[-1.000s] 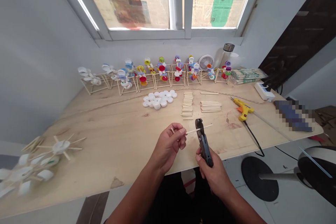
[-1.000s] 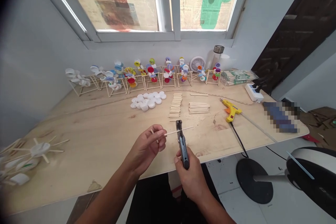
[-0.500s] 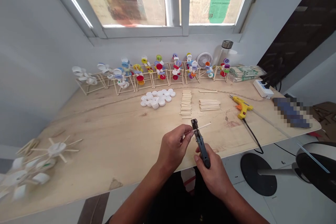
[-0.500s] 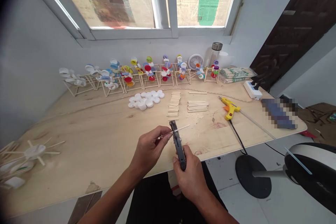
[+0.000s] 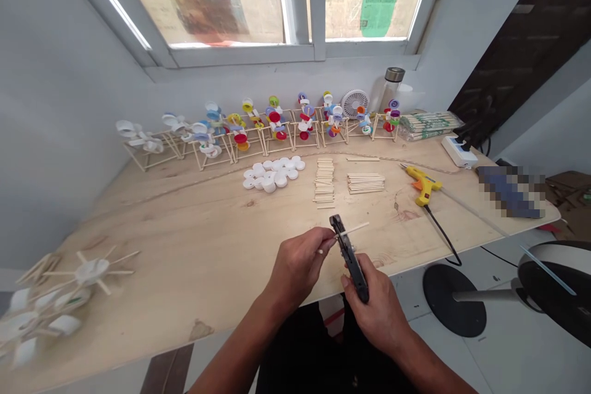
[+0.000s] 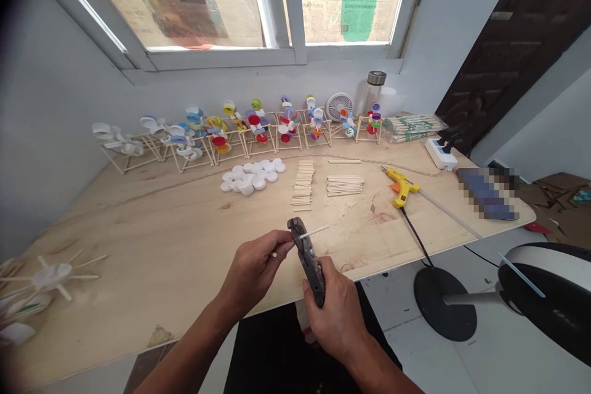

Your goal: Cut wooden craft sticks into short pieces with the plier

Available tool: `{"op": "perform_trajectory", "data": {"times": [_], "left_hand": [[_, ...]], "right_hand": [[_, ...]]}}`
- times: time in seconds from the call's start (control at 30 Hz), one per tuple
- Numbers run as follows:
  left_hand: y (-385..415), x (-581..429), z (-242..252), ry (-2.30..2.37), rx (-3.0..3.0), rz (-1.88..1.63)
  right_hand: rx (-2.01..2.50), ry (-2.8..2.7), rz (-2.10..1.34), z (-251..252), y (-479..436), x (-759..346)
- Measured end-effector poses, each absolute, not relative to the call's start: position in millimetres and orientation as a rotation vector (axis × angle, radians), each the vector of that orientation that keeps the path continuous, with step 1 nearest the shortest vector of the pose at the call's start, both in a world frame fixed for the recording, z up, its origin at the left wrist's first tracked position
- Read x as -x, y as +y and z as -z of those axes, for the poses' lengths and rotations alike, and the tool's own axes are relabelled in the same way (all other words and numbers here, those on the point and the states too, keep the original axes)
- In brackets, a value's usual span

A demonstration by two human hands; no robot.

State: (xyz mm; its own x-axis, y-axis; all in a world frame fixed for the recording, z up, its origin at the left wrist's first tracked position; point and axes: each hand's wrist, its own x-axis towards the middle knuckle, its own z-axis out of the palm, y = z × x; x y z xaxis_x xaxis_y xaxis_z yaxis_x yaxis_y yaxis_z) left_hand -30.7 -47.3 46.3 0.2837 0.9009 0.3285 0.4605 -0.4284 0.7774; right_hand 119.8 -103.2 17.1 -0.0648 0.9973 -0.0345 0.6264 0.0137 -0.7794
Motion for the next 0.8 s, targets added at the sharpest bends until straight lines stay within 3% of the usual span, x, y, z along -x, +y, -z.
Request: {"op": "perform_trajectory", "data": {"times": [0.8], "left_hand": [[-32.3, 40.5, -57.1, 1.061, -1.703, -0.761]], "right_hand": [[1.652, -1.756, -0.852, -13.2, -99.4, -115.9]]}}
